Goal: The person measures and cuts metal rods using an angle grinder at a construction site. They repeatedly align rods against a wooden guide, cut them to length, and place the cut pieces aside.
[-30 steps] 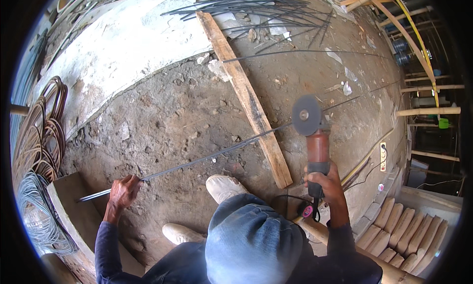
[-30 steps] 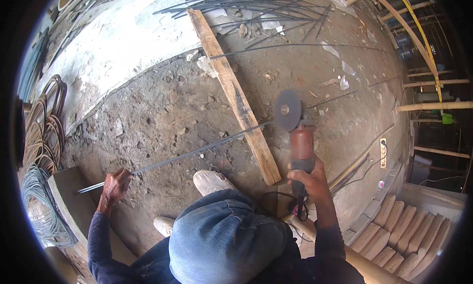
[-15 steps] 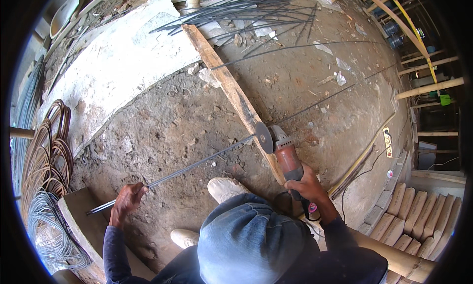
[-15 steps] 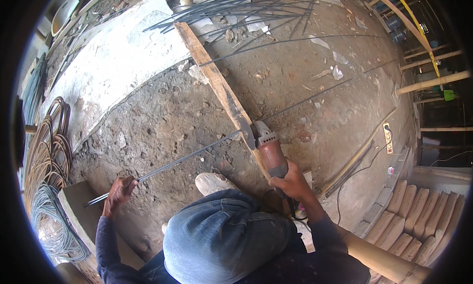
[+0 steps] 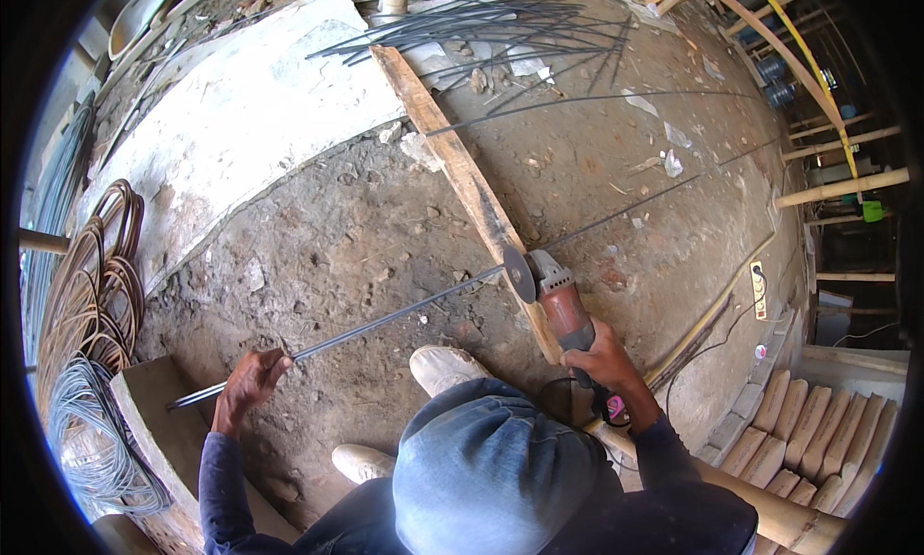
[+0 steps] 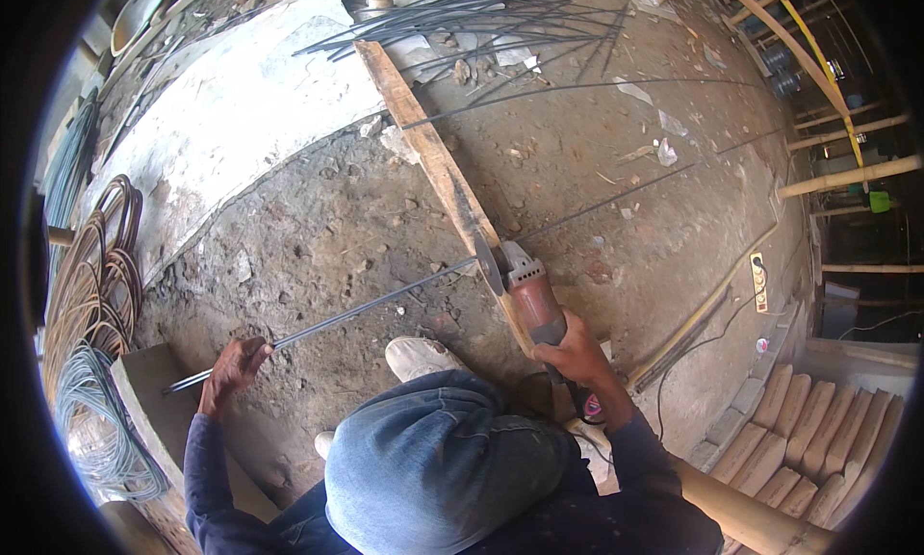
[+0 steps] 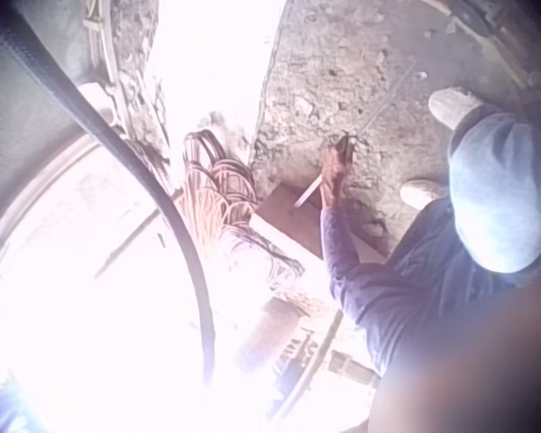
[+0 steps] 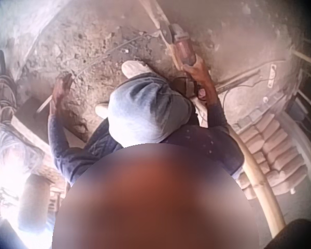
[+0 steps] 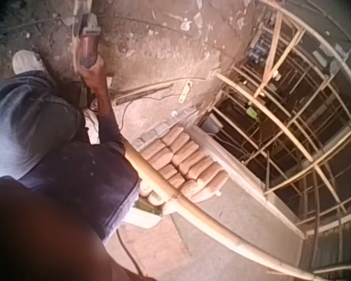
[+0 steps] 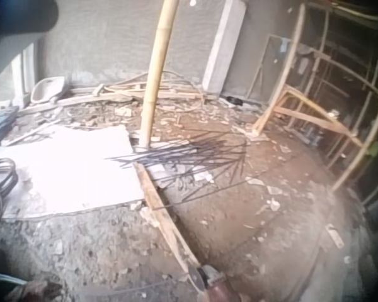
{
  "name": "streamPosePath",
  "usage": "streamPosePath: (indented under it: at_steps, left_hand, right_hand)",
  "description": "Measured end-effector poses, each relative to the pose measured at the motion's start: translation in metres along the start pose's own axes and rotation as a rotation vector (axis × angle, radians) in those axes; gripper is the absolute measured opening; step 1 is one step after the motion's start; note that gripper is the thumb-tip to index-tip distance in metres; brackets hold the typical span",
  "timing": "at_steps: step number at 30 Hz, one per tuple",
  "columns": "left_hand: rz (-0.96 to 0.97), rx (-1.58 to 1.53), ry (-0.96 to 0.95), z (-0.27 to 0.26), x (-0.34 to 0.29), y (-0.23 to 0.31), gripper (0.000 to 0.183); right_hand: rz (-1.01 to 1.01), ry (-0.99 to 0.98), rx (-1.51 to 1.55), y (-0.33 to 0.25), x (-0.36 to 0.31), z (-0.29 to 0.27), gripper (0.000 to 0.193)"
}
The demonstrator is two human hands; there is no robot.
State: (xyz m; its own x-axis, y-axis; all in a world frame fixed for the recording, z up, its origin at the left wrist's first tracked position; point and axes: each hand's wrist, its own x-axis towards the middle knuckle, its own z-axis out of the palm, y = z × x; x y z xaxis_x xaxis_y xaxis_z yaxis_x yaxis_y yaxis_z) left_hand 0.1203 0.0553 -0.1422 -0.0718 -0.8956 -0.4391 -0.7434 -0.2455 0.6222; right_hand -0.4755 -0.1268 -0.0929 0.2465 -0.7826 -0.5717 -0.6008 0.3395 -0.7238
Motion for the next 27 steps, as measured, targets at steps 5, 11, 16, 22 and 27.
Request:
streamPosePath:
  at_steps: [5,11,16,22,27]
  left_hand:
    - [-0.005,0.017,-0.006,-0.001,0.0,0.002,0.044]
    - [0.013,0.022,0.015,-0.002,-0.001,0.004,0.043]
    - [0.0,0.009,-0.008,-0.001,-0.001,0.001,0.05]
    - [0.022,0.049,0.027,0.002,-0.003,-0.003,0.045]
    - [0.02,0.044,0.023,0.003,-0.003,-0.006,0.048]
  right_hand:
    - [-0.062,-0.011,0.007,-0.002,0.001,0.003,0.051]
    - [0.024,-0.039,0.067,-0.009,0.001,0.004,0.048]
    - [0.039,-0.03,0.085,-0.013,0.002,0.007,0.045]
    - [0.082,-0.002,-0.006,-0.004,0.008,0.006,0.044]
    - [0.012,-0.047,0.02,0.009,0.02,0.007,0.045]
